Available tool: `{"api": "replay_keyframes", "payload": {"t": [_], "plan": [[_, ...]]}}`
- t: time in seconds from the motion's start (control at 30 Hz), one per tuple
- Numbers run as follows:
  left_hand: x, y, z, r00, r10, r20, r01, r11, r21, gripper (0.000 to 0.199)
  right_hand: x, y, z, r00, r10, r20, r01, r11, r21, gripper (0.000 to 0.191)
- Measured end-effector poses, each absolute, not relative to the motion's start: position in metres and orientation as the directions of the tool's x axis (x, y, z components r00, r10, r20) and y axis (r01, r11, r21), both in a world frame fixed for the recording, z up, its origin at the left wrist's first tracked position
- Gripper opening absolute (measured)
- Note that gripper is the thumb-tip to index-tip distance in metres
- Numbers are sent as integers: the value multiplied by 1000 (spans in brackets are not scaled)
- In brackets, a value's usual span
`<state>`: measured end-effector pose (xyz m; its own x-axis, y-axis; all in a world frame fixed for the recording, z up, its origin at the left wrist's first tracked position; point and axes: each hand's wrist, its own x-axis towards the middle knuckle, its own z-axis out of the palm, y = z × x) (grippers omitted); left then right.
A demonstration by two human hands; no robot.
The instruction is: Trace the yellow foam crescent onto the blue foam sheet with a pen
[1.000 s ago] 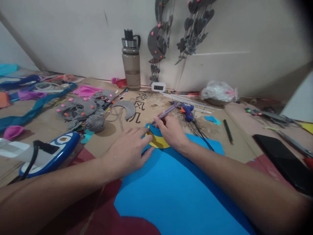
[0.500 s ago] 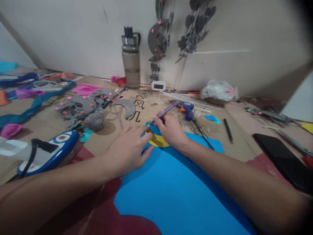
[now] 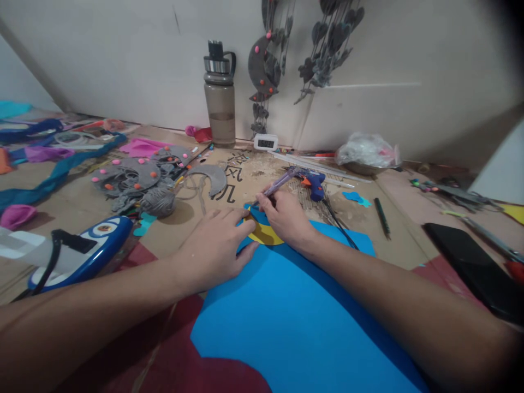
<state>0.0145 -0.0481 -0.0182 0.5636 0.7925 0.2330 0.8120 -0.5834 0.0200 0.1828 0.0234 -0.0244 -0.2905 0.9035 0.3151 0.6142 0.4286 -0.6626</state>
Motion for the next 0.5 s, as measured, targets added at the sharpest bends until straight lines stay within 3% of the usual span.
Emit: {"api": "replay_keyframes", "payload": {"t": [0.5], "plan": [[13, -48, -20, 548, 800, 245, 811, -579, 78, 25, 183, 22, -23, -301, 894, 332, 615, 448, -649, 22]]}}
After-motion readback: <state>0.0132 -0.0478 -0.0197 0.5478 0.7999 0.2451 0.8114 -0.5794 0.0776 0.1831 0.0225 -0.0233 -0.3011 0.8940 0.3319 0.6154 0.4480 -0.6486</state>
